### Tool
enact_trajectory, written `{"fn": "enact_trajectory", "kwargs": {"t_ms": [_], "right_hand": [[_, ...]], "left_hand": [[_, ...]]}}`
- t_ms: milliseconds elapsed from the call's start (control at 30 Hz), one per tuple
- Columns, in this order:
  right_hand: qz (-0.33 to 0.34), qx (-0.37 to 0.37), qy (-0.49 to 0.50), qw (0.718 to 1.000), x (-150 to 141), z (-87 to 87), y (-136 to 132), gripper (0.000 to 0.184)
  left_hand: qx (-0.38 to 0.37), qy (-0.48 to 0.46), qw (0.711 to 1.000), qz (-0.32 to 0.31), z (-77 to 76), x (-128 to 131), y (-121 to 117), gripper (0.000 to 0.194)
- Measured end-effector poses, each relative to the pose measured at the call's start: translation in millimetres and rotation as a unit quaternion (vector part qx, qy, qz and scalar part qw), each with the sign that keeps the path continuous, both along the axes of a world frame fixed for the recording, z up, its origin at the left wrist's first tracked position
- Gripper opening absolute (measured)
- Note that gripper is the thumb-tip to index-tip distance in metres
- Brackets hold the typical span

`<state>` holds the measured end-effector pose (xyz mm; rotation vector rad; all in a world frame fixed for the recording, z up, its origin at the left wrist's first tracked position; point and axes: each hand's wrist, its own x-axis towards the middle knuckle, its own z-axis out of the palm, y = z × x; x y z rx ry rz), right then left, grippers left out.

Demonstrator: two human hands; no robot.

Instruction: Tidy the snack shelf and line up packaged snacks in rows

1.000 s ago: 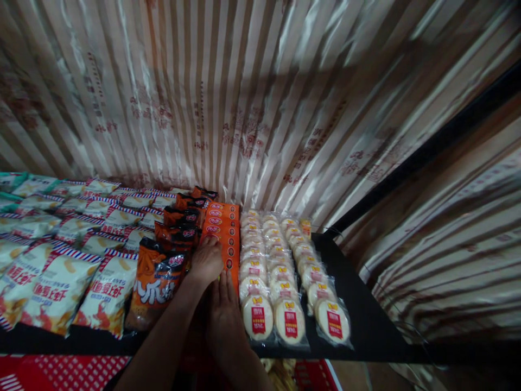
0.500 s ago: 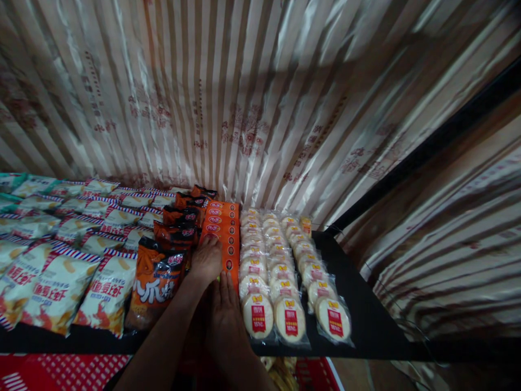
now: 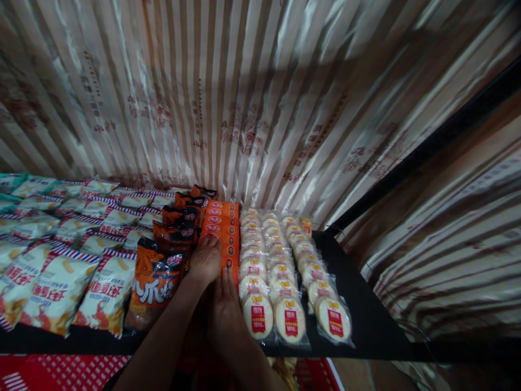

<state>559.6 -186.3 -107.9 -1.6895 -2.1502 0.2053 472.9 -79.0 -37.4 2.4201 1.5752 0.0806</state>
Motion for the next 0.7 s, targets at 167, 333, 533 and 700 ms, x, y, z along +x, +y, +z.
{"fn": "enact_trajectory", "kwargs": {"t_ms": [167,333,533,700], "right_hand": [[0.012,0.008,-0.020,1.000,0.7,4.8,3.0,0.068],[0.002,0.006,-0.038,0.999,0.0,4.5,2.1,0.064],[0.018,0.037,-0.044,0.998,3.5,1.9,1.1,0.065],[0.046,0.060,0.004,0.997,2.5,2.2,5.4,0.058]], "left_hand": [[0.008,-0.006,1.000,-0.001,-2.7,-0.2,-0.4,0.038],[0.013,-0.007,1.000,0.011,-2.2,1.2,-1.6,0.039],[0.028,-0.001,0.999,0.038,1.5,6.1,-11.6,0.048],[0.033,-0.029,0.999,0.012,3.4,10.2,-30.8,0.040]]}}
